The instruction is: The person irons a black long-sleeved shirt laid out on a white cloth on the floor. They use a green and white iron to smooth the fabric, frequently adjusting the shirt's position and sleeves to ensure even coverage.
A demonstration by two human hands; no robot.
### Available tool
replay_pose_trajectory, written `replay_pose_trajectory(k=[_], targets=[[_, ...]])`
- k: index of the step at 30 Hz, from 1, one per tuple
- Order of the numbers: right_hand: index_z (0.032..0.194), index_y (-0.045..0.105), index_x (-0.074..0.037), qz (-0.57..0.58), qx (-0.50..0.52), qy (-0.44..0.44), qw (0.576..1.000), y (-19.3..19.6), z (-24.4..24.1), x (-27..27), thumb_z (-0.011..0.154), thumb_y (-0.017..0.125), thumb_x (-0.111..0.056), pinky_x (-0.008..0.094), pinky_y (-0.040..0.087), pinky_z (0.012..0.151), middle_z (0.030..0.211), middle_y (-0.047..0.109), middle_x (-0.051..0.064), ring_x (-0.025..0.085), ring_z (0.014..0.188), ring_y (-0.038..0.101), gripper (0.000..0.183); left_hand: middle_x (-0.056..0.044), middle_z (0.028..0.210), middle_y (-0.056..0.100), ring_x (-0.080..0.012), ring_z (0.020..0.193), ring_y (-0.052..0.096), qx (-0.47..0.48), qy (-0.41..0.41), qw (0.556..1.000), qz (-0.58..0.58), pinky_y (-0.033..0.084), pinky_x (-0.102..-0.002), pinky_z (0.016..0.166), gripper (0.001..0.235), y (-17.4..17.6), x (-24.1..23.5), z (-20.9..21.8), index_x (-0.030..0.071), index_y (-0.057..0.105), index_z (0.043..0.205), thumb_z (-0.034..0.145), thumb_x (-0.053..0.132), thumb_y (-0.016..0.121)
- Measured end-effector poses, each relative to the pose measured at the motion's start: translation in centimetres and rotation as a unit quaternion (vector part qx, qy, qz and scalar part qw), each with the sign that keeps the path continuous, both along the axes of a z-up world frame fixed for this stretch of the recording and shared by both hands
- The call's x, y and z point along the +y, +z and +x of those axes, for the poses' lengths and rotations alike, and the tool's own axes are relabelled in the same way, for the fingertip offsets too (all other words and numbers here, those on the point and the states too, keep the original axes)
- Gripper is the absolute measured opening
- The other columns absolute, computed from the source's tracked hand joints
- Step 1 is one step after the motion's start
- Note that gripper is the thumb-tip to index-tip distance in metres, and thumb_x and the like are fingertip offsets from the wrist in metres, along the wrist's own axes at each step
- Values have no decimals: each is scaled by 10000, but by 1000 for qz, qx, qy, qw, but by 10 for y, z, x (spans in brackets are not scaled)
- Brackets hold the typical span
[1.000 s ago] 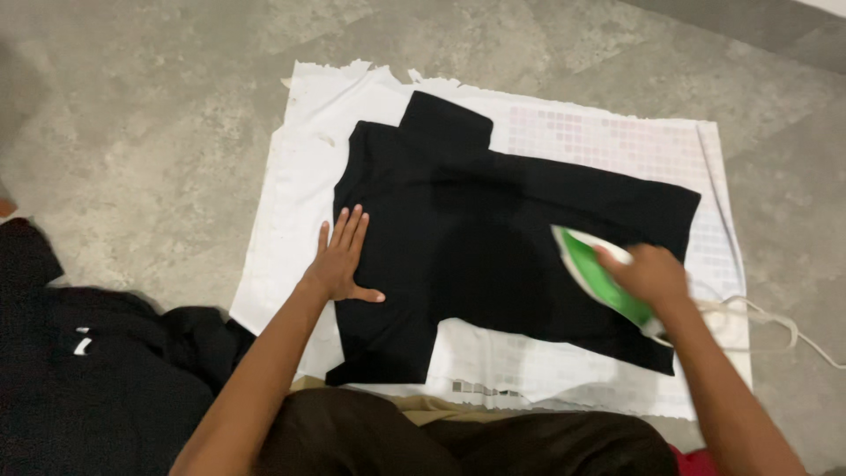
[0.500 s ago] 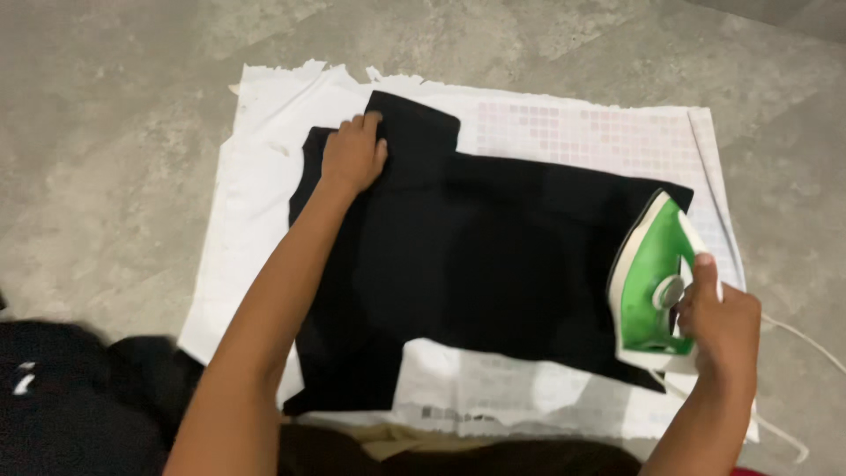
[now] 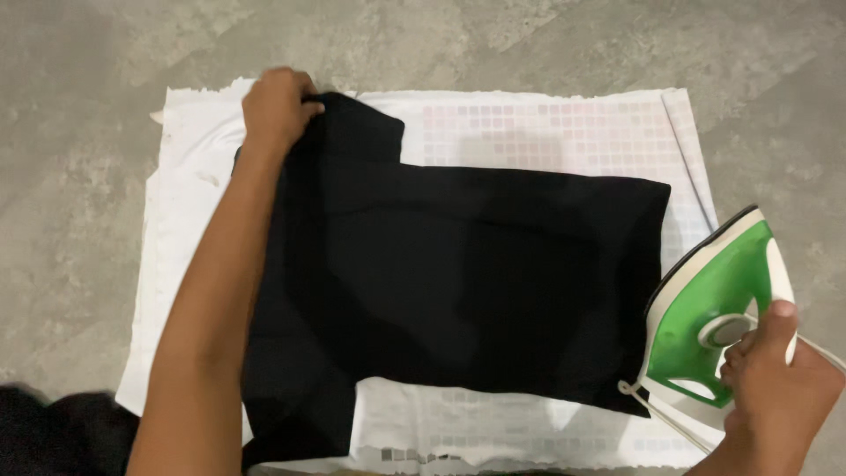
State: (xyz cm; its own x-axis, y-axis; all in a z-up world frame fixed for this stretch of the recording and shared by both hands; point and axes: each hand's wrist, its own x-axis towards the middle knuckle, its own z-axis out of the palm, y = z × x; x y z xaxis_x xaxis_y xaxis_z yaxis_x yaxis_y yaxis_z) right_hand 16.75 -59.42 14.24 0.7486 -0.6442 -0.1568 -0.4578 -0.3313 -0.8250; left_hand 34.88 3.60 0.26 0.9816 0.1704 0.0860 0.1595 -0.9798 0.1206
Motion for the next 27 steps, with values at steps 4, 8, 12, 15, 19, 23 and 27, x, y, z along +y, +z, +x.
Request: replay_pose_trajectory(k=[4,8,12,15,19,23,27], targets=[[932,628,-67,-21,24,10,999,-16,-1,-13,1360,624,-430,289,369,481,726,536,41,110,604,486,560,-48,588,703,-70,460,662,-87,53,936,-337,518,-252,453,107,51,-19,45,139,709,912,986,93,771],[767,503,-120,29,19,17,999,5,3,8,1342,577,-339,311,291,488,646,443,18,121,557,392,620,-3,633,601,-103,516,746,-344,69,828,-438,703,-257,463,375,14,-20,137,152,539,724,928,43,834],[710,494,-91,-2,25,15,1000,0,1,-1,1275,602,-398,312,300,489,631,442,25,124,567,395,652,-134,1113,486,-287,1057,458,-456,103,862,-195,370,-428,948,242,-30,-99,160,40,446,1089,927,49,626],[673,516,-78,-18,15,23,999,1,3,-3,1266,607,-402,309,324,498,602,456,35,134,546,412,683,-219,1367,582,-406,1313,539,-425,-128,849,-284,320,-525,1188,426,-58,-234,143,25,556,1228,1045,408,526],[640,467,-78,20,18,12,1000,14,2,4,1228,607,-415,291,354,530,597,445,37,140,560,430,692,-90,1408,622,-240,1129,666,-53,-290,807,-512,548,-376,1017,743,-92,-413,77,132,554,1461,869,455,865],[610,385,-105,39,5,5,999,18,2,3,1209,599,-408,275,297,508,595,352,-8,114,553,369,704,-188,1279,691,-390,1146,673,95,-365,902,-209,542,-499,869,638,-52,-475,42,51,549,1369,904,400,813],[605,400,-97,31,9,-5,999,24,2,1,1209,580,-421,281,292,526,585,360,7,126,549,350,708,-31,946,698,-299,850,683,-90,-433,895,-54,456,-481,782,184,-32,-473,-18,185,686,1059,879,217,658]])
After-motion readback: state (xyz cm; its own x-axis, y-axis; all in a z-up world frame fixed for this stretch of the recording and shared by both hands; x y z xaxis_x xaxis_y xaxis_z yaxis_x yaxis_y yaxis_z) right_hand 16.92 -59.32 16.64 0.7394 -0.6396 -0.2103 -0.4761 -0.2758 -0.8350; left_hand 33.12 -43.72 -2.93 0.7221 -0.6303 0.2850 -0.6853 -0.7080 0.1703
